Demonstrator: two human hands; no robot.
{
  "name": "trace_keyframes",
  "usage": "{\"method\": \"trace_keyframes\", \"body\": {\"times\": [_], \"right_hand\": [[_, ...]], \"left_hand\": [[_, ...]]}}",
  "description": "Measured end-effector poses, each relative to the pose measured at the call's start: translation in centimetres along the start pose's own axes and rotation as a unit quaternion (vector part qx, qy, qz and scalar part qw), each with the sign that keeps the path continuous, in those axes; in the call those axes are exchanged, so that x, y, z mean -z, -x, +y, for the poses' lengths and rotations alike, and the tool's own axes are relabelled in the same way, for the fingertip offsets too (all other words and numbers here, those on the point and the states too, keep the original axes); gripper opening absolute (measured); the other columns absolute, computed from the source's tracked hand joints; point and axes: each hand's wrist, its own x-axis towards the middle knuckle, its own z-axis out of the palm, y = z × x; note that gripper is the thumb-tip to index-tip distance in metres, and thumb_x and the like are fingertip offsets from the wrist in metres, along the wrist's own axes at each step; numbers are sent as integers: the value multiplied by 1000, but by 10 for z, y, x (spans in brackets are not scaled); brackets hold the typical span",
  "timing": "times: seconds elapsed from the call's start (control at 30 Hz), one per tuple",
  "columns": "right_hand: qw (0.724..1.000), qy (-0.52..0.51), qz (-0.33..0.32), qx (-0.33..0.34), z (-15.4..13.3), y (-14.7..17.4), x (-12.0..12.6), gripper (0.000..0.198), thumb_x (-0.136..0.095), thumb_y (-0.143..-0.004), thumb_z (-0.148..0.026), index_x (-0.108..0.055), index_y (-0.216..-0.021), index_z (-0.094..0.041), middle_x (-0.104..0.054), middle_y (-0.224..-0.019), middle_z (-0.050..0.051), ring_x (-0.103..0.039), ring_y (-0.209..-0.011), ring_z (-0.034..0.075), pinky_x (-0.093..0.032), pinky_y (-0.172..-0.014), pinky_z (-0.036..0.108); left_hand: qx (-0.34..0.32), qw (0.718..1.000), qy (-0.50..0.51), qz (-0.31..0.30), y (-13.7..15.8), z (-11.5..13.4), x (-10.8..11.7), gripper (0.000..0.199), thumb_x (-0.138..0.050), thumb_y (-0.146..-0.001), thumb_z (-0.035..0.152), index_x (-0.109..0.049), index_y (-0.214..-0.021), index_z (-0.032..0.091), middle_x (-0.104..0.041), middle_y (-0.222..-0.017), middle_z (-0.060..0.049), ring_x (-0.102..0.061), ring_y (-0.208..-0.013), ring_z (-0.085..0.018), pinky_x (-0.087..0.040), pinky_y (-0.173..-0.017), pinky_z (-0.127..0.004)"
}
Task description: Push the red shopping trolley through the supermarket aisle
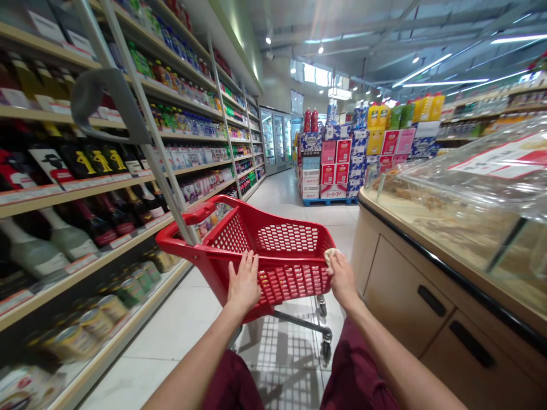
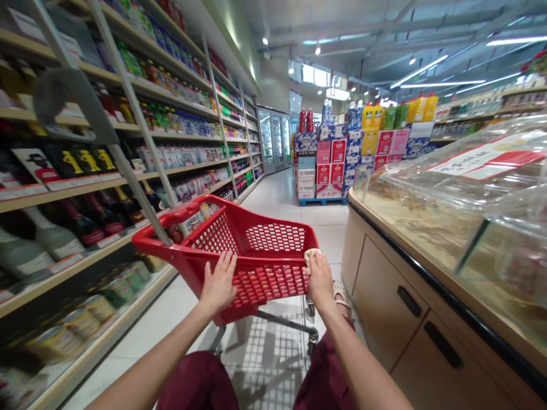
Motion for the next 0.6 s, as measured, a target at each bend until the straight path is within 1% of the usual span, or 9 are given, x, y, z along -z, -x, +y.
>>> {"method": "trace_keyframes", "body": {"times": [0.07,0.1,0.17,0.23,0.27,0.37,0.43,0.47,0.6], "right_hand": [[1000,-1,5,-12,-3,1,-3,48,-35,-76,-4,-46,-122,-12,-40,-131,13,-27,-126,22,-28,-101,43],[1000,-13,4,11,-10,1,-5,48,-35,-76,-4,-46,-122,-13,-39,-132,12,-26,-126,21,-28,-101,43],[995,-43,-4,87,-26,1,-10,46,-37,-78,-6,-46,-122,-16,-38,-133,10,-23,-127,20,-28,-102,43],[988,-57,-10,140,-33,0,-11,43,-37,-80,-7,-48,-121,-18,-40,-132,8,-24,-127,19,-29,-101,43],[989,-54,-9,139,-31,-1,-9,42,-36,-80,-8,-48,-120,-17,-41,-131,8,-25,-127,19,-29,-101,43],[999,-10,15,47,-17,-3,-2,41,-33,-80,-6,-51,-117,-12,-44,-128,14,-28,-125,22,-31,-99,45],[1000,8,21,16,-20,-3,-2,41,-31,-80,-5,-52,-116,-8,-45,-126,17,-30,-124,24,-31,-98,47],[999,6,16,30,-27,-3,-4,41,-31,-80,-5,-51,-116,-8,-45,-126,17,-30,-124,24,-32,-97,47],[984,-43,-20,169,-60,-3,-11,41,-35,-80,-7,-50,-118,-15,-44,-128,10,-26,-126,22,-31,-100,43]], "left_hand": [[7,1000,-1,-4,2,3,2,72,-40,-65,23,-20,-133,9,-17,-143,-10,-5,-132,-24,-15,-102,-52],[10,1000,-2,-6,3,3,2,72,-40,-65,23,-20,-133,9,-16,-143,-11,-5,-132,-25,-15,-102,-52],[10,1000,-6,-8,5,4,3,71,-39,-65,23,-20,-133,9,-16,-143,-11,-4,-132,-24,-15,-102,-53],[7,1000,-10,-7,6,5,4,71,-38,-66,23,-20,-133,9,-16,-143,-10,-4,-132,-24,-14,-102,-54],[7,1000,-10,-6,7,5,3,70,-37,-66,22,-20,-133,9,-16,-143,-10,-4,-132,-24,-14,-102,-54],[12,1000,-1,-1,9,7,3,72,-38,-64,19,-19,-133,10,-15,-143,-9,-5,-132,-24,-13,-102,-53],[19,1000,5,0,10,11,3,73,-39,-63,18,-19,-133,10,-15,-143,-9,-6,-132,-24,-13,-103,-52],[21,1000,8,-1,10,12,4,73,-39,-63,18,-19,-133,10,-15,-143,-9,-6,-132,-24,-13,-103,-53],[12,1000,12,1,13,11,8,69,-38,-66,20,-22,-133,10,-18,-142,-10,-9,-131,-23,-12,-102,-54]]}}
